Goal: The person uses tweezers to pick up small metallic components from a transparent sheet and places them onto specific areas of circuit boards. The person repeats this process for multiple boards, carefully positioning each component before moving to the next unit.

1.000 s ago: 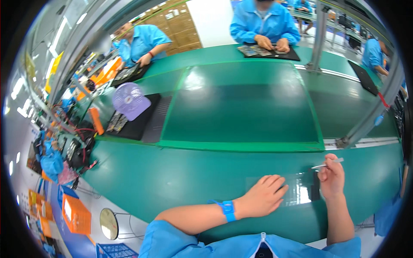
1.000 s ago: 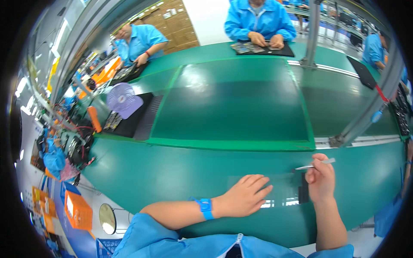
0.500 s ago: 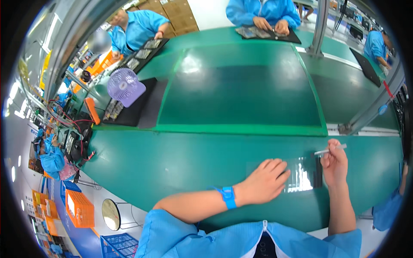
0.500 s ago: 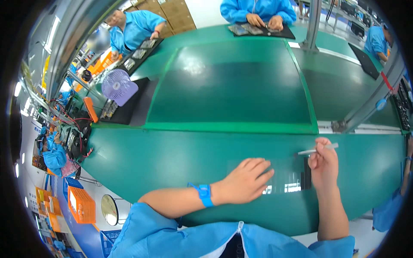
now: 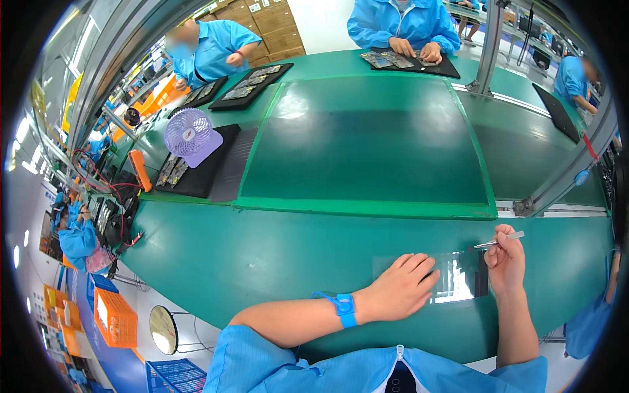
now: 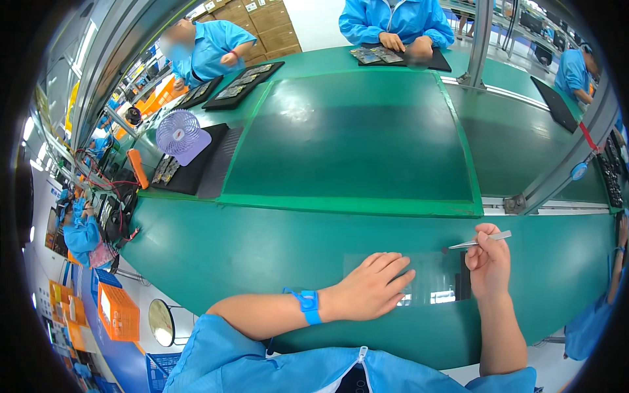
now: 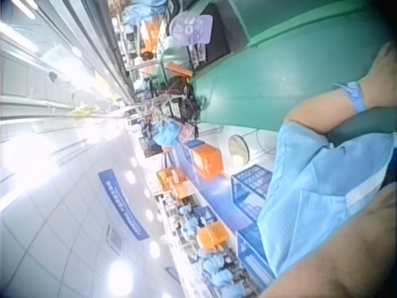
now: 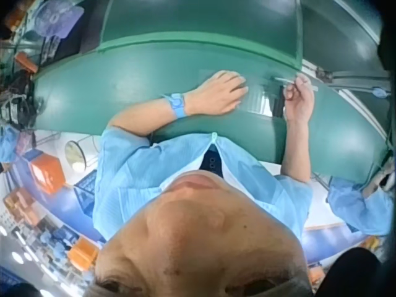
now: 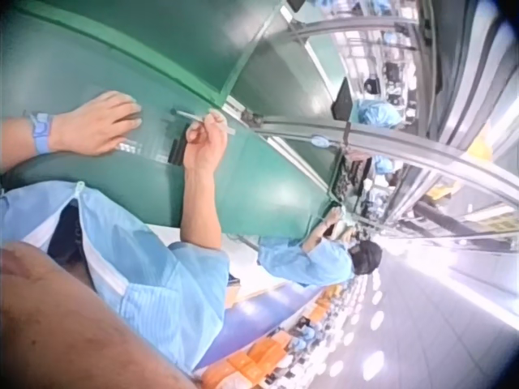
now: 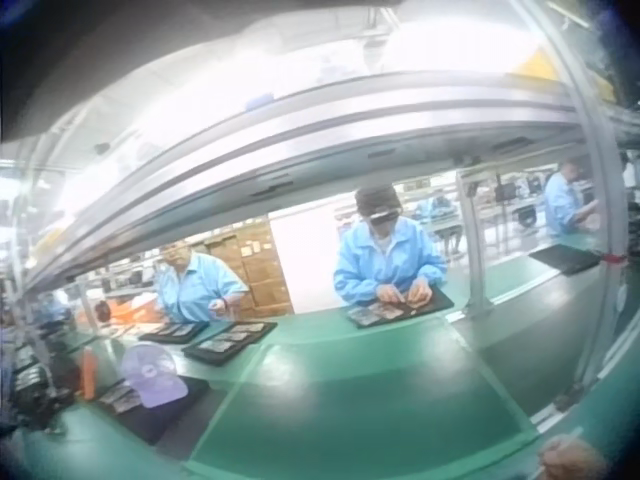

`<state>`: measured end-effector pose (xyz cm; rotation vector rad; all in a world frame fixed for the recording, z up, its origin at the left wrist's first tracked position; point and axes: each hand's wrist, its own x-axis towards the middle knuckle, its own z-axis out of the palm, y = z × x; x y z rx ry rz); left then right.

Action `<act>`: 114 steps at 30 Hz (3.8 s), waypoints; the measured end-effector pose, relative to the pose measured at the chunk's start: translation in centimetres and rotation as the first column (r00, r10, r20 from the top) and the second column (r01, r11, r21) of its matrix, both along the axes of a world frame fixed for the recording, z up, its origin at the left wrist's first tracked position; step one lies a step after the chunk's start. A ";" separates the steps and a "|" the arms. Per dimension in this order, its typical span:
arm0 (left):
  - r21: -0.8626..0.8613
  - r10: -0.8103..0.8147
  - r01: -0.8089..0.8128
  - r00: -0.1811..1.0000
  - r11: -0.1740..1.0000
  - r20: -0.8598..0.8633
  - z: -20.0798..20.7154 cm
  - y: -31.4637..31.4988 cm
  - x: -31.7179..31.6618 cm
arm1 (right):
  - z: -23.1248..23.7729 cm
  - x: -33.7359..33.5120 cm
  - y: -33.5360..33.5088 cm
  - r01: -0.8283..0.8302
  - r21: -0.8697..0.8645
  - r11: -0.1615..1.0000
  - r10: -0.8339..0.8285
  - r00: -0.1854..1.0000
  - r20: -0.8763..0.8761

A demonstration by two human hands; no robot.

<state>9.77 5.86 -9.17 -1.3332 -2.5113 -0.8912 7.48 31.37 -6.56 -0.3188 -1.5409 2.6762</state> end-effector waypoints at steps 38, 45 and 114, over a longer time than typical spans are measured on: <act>0.104 -0.029 0.033 0.999 0.994 -0.044 -0.4 -0.9 0.3 | -1.1 -0.2 1.2 0.123 -0.023 0.992 -0.124 0.989 -0.080; 0.037 0.010 -0.005 0.992 0.999 -0.127 -1.6 -0.2 -0.3 | -2.2 -1.1 2.7 0.067 -0.028 0.997 -0.069 0.993 -0.095; -0.653 0.166 -0.508 0.842 0.562 -0.512 5.8 -3.5 -23.7 | 2.3 -0.5 1.6 0.142 -0.065 0.988 -0.144 0.989 -0.027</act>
